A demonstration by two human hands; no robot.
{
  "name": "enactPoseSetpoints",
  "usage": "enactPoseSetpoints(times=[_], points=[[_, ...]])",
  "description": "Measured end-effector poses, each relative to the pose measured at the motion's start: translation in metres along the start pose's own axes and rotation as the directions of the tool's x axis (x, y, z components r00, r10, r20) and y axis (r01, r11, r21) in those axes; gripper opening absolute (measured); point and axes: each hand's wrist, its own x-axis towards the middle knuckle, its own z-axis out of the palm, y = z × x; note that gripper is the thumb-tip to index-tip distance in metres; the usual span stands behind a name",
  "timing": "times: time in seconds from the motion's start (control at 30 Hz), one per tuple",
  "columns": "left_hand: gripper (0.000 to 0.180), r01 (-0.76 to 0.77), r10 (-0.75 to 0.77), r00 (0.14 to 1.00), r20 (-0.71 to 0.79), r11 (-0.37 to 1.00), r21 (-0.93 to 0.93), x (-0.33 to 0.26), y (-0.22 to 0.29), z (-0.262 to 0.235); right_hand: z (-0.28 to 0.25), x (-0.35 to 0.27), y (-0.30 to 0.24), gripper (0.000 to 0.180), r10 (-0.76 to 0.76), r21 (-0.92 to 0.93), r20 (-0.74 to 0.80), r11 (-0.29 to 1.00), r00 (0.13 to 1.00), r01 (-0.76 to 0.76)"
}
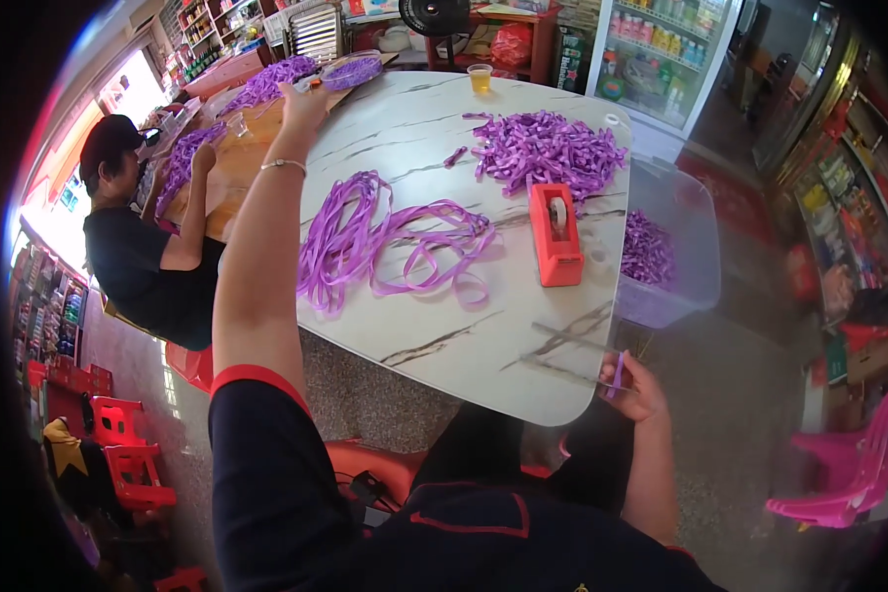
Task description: Sorting and preparing purple plastic ribbons into bins at a workshop table.
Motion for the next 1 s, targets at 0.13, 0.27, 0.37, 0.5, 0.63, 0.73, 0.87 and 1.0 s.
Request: enactPoseSetpoints(times=[0.13, 0.27, 0.37, 0.5, 0.63, 0.73, 0.87, 1.0], points=[[0.098, 0.148, -0.142, 0.988, -0.057, 0.979, 0.137, 0.017, -0.013, -0.034, 0.021, -0.004, -0.003, 0.025, 0.01, -0.032, -0.062, 0.999, 0.998, -0.012], [0.088, 0.144, -0.146, 0.989, 0.005, 0.98, 0.138, 0.013, -0.016, -0.037, 0.028, -0.007, -0.006, 0.021, -0.044, -0.128, -0.149, 0.992, 0.988, 0.025], [0.07, 0.228, -0.241, 0.913, 0.329, 0.971, 0.079, 0.009, -0.026, -0.038, 0.022, -0.013, -0.009, 0.02, -0.04, -0.112, -0.108, 0.993, 0.993, 0.028], [0.043, 0.03, 0.032, 0.798, 0.602, 0.995, -0.092, -0.075, -0.028, -0.004, -0.029, -0.055, -0.027, 0.021, -0.134, -0.12, -0.183, 0.986, 0.974, 0.113], [0.037, -0.128, 0.141, 0.493, 0.859, 0.988, -0.089, -0.161, -0.042, 0.007, -0.003, -0.1, -0.054, 0.022, -0.412, -0.663, -0.501, 0.748, 0.761, -0.031], [0.035, -0.198, 0.16, 0.409, 0.899, 0.977, -0.084, -0.205, -0.048, 0.007, 0.033, -0.091, -0.09, 0.02, -0.557, -0.943, -0.308, 0.287, 0.771, -0.169], [0.025, -0.36, 0.193, 0.495, 0.847, 0.933, -0.002, -0.225, -0.054, 0.016, 0.111, -0.021, -0.142, 0.024, -0.581, -0.995, -0.028, 0.097, 0.814, 0.035], [0.018, -0.519, 0.288, 0.633, 0.718, 0.846, 0.119, -0.22, -0.055, 0.037, 0.176, 0.059, -0.2, 0.033, -0.736, -0.955, 0.241, -0.065, 0.632, 0.289]])
